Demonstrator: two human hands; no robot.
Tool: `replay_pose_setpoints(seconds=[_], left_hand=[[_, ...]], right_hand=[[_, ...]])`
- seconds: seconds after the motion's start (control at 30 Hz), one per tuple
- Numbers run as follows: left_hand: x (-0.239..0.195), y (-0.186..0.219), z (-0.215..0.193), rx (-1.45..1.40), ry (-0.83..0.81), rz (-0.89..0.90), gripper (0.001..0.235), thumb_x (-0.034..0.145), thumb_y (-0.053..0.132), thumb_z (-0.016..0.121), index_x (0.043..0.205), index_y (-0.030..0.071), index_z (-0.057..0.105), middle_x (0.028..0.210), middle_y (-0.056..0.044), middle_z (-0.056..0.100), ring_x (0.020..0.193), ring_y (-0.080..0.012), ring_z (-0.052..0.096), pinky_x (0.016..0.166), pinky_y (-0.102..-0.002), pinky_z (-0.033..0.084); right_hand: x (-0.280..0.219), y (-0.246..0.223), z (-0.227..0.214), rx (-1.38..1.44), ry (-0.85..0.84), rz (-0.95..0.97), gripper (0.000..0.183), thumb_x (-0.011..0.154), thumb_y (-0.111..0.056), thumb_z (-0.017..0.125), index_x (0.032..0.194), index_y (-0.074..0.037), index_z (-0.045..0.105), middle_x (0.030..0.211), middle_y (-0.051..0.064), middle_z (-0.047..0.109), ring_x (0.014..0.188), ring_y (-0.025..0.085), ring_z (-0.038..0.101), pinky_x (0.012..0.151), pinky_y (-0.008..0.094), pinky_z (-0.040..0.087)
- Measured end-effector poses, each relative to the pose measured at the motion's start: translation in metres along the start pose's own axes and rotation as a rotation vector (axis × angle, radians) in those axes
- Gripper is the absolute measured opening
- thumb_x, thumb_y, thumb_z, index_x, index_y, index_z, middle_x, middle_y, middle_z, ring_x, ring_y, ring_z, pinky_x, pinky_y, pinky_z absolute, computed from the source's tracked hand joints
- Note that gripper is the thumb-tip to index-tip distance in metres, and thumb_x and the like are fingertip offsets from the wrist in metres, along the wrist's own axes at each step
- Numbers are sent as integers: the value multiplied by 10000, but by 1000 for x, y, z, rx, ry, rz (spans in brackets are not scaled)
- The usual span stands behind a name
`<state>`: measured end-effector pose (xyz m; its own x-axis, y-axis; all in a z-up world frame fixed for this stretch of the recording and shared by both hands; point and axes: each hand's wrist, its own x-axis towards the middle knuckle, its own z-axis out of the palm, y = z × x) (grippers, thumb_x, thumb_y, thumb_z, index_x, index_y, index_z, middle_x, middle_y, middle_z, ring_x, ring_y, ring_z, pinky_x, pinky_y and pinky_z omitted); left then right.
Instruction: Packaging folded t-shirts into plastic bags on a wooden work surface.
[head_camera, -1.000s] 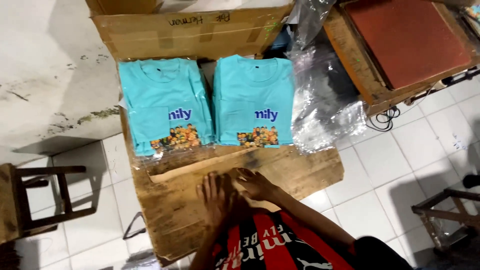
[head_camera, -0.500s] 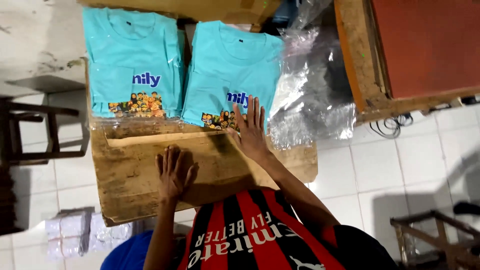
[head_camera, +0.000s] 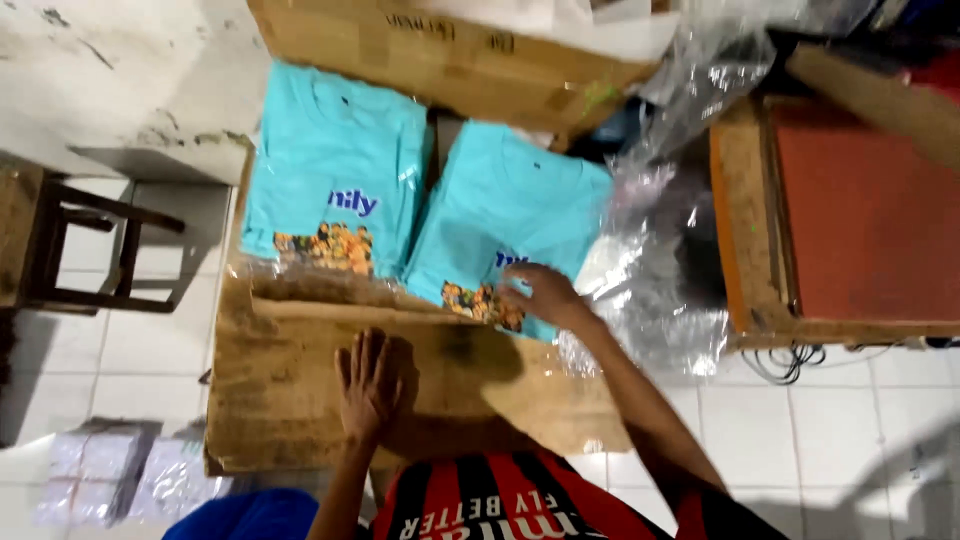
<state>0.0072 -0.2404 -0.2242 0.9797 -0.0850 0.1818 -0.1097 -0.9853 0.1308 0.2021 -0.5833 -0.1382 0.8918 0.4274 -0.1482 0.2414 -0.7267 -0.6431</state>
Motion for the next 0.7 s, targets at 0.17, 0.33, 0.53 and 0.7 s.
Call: replay_pose_setpoints(seconds=[0.17,0.33,0.53,0.7], left_hand=[[4,-8,5,-67,52,41,793,907,462,501,1609,145,313,1708,-177,223,1582,-353,205,1286,-594,104],[17,2,-20,-100,106,-34,663,885,519,538,1465,200,496,1597,-146,439,1488,-349,401,1208,-608,272],[17,-5,-6,-126,202,-93,667,861,484,520,1462,195,529,1575,-142,476,1466,-316,447,1227,-568,280],[9,-17,6,-109,113,-9,717,930,474,484,1583,201,368,1686,-153,285,1564,-325,269,1270,-582,176]], right_hand=[[141,-90,-162,94,402,-466,160,989,-59,571,1093,-98,686,1179,46,744,976,180,696,853,316,542],[317,-130,-217,-155,532,-711,264,1148,-149,510,1377,-36,576,1209,185,701,1037,438,702,884,591,644],[398,-151,-199,-257,-72,-15,248,1017,-183,536,1000,-114,773,1038,80,776,891,265,687,741,419,506],[405,-141,-220,-203,287,-259,190,1013,-28,598,922,-106,745,1014,59,761,921,205,705,819,374,541]])
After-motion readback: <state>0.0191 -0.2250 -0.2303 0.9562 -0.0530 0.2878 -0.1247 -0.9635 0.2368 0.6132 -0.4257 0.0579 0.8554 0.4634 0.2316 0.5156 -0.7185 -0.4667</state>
